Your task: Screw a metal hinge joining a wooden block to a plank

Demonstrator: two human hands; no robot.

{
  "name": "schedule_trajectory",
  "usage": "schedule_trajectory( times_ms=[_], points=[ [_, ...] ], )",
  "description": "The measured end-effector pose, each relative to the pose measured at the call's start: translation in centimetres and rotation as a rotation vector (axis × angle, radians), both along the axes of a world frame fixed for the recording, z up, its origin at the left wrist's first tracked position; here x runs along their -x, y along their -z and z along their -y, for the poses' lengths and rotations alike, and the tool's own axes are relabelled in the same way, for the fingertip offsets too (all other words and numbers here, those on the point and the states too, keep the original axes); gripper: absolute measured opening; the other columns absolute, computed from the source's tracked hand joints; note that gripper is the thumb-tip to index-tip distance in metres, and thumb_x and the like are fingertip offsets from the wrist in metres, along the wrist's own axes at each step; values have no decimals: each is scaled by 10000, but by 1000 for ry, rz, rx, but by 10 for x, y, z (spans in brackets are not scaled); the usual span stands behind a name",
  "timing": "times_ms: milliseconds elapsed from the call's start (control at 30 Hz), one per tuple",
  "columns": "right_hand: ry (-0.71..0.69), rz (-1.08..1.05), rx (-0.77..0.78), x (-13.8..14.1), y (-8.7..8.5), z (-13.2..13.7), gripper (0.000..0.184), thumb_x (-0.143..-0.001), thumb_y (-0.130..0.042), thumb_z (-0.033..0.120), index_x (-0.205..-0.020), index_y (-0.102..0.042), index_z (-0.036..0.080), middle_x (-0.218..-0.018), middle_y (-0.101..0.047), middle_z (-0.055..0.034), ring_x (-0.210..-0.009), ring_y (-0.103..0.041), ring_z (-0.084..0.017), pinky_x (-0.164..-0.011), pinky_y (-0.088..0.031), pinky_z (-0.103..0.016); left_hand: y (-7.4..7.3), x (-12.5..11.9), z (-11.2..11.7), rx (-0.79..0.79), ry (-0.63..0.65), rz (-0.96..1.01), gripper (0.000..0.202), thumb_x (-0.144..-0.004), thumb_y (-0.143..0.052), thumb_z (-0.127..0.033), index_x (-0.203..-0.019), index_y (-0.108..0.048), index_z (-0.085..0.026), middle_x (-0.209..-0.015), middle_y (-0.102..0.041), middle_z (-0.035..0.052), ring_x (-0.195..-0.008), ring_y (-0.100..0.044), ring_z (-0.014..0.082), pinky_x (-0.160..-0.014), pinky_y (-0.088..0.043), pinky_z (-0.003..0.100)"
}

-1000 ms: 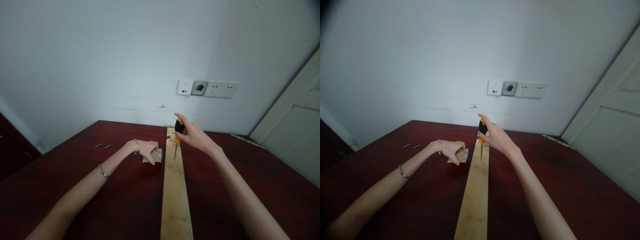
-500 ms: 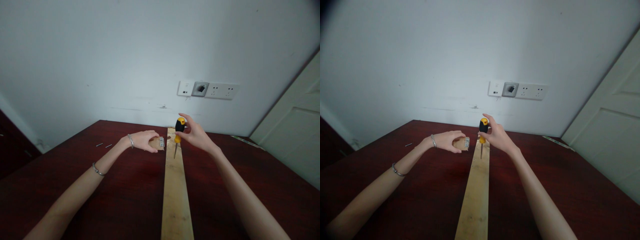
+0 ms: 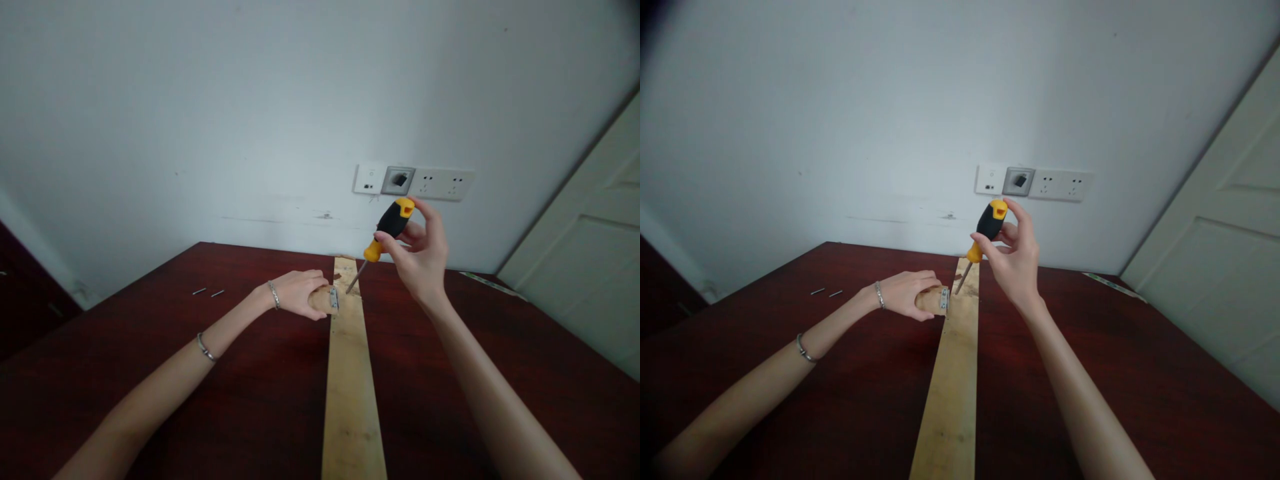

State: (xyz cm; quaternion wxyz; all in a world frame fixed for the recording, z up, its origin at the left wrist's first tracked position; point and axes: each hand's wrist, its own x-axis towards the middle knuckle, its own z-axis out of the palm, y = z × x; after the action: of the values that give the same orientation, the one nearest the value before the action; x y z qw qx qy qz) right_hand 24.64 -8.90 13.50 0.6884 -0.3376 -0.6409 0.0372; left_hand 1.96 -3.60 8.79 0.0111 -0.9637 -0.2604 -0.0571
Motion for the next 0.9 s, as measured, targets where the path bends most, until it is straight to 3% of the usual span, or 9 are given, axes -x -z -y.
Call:
schedule_trajectory(
  times_ms=[400, 900],
  points=[
    [-16, 77, -3, 8, -3, 10, 702, -775, -658, 396, -1391, -350, 264, -1179, -617, -104, -834, -667, -197, -578, -596, -291, 1, -13, 14, 24, 78, -42, 614, -665, -665, -580, -1105, -564, -162, -1057, -584, 62, -896, -594, 204, -720, -477, 274],
    [-68, 77, 70, 6, 5, 1, 710, -748, -697, 414, -1367, -385, 262, -1005, -654, -65, -785, -645, -182, -561, -588, -289, 11, -19, 13, 13, 72, -39, 635, -666, -648, -602, -1112, -524, -167, -1076, -601, 72, -921, -610, 235, -743, -492, 308]
  ],
)
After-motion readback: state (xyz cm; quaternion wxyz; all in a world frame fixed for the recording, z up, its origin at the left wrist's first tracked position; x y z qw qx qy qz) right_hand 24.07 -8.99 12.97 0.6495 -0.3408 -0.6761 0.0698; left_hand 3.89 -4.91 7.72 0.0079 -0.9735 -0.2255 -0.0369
